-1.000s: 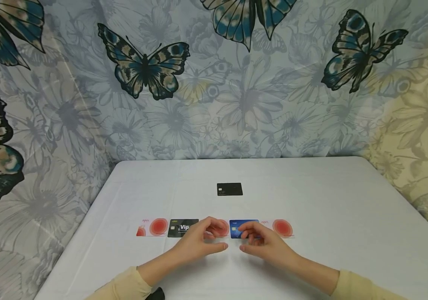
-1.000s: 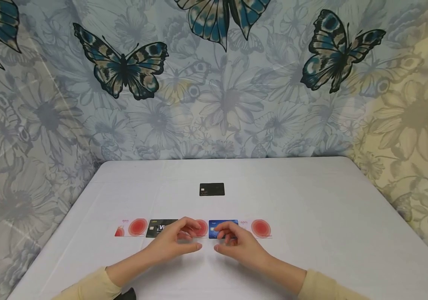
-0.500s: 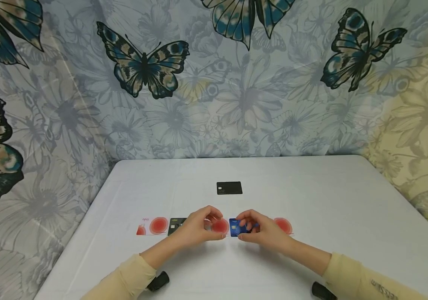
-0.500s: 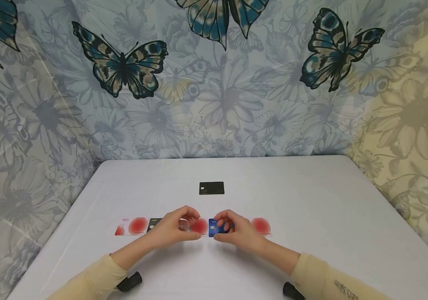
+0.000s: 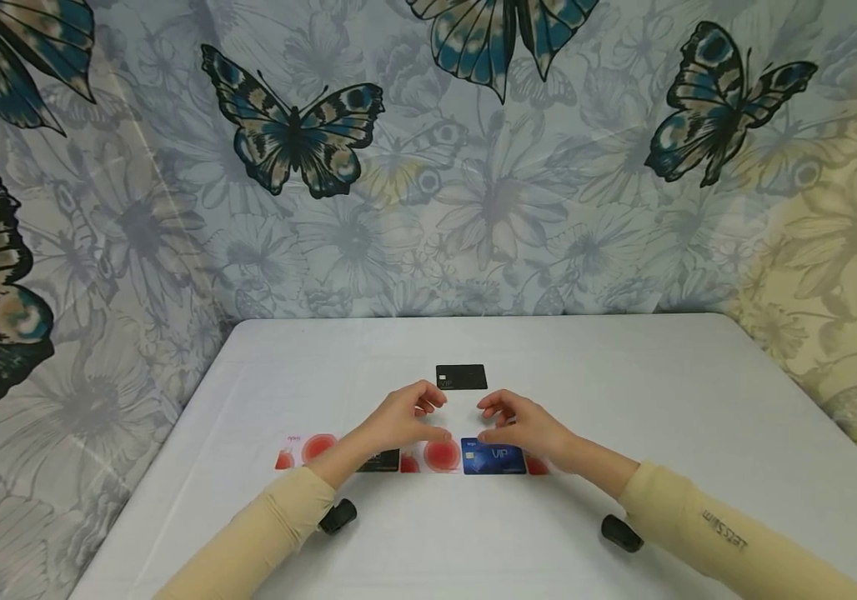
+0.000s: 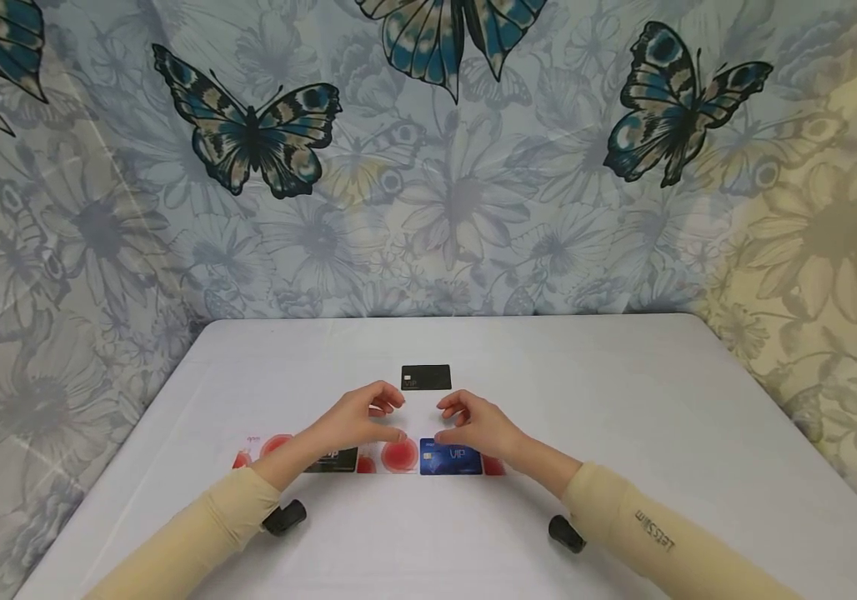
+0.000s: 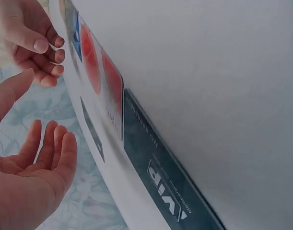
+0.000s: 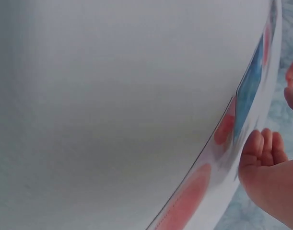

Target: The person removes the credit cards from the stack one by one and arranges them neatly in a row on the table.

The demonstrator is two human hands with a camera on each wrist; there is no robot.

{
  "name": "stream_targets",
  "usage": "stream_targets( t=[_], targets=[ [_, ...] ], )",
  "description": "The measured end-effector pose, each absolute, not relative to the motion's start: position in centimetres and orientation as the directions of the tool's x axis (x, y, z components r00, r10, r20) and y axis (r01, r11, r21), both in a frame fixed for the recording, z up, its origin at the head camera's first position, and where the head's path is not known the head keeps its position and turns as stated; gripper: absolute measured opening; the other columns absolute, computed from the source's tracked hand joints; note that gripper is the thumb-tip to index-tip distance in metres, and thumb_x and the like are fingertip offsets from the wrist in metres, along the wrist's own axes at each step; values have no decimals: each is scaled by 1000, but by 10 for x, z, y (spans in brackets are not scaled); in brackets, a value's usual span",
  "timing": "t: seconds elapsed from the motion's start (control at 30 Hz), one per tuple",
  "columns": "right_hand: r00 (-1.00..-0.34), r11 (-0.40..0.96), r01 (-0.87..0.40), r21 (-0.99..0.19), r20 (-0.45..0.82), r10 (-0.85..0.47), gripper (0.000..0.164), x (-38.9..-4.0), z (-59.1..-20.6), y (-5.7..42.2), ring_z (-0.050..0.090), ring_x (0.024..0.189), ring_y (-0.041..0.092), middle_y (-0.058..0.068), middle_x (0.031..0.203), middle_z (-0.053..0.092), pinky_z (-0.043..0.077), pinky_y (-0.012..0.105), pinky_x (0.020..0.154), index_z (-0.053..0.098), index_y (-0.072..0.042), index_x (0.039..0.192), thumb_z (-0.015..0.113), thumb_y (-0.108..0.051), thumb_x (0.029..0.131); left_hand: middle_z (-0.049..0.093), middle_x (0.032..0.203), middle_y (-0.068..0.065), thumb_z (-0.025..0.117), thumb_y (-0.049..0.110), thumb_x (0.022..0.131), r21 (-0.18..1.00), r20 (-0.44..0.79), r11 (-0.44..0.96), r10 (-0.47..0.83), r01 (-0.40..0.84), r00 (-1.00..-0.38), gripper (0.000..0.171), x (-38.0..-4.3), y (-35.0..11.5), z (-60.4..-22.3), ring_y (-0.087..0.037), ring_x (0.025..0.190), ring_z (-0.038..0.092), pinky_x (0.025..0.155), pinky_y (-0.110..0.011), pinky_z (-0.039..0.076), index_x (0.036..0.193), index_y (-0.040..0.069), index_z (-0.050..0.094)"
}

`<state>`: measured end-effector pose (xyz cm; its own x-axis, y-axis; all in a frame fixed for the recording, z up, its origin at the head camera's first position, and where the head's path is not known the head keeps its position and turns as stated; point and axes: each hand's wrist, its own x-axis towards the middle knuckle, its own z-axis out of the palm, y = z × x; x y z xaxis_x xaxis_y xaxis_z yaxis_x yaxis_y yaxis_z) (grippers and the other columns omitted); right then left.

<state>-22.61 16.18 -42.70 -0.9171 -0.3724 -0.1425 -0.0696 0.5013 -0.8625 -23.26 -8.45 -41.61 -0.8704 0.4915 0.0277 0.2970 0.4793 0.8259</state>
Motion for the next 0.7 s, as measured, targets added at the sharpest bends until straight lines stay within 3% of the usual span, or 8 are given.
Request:
stream_targets(
  t=[0.2,0.47,0.7],
  targets=[
    [-929,557,-123,-821,-102,-356,46,-244,-427,165,51,90,21,10,108,60,45,32,80,56,-1,122,77,-15,84,61,115,-12,83,19,78,811,-8,526,446,255,-895,48,-246,-81,-414,-27,105,57,93,-35,48,115,4,57],
    [-931,597,-71,-799,-161,-326,47,-265,-424,164,50,89,22,9,108,59,43,31,79,55,-1,122,77,-16,84,62,118,-11,83,18,78,808,-16,546,397,222,-918,49,-261,-79,-415,-24,105,57,90,-35,48,116,4,58],
    [-934,647,-59,-760,-187,-305,51,-279,-422,161,49,94,24,10,110,57,44,32,79,54,-1,126,76,-19,84,62,110,-8,84,17,76,774,-27,600,351,203,-936,48,-276,-76,-418,-22,101,57,89,-35,47,115,5,59]
  ],
)
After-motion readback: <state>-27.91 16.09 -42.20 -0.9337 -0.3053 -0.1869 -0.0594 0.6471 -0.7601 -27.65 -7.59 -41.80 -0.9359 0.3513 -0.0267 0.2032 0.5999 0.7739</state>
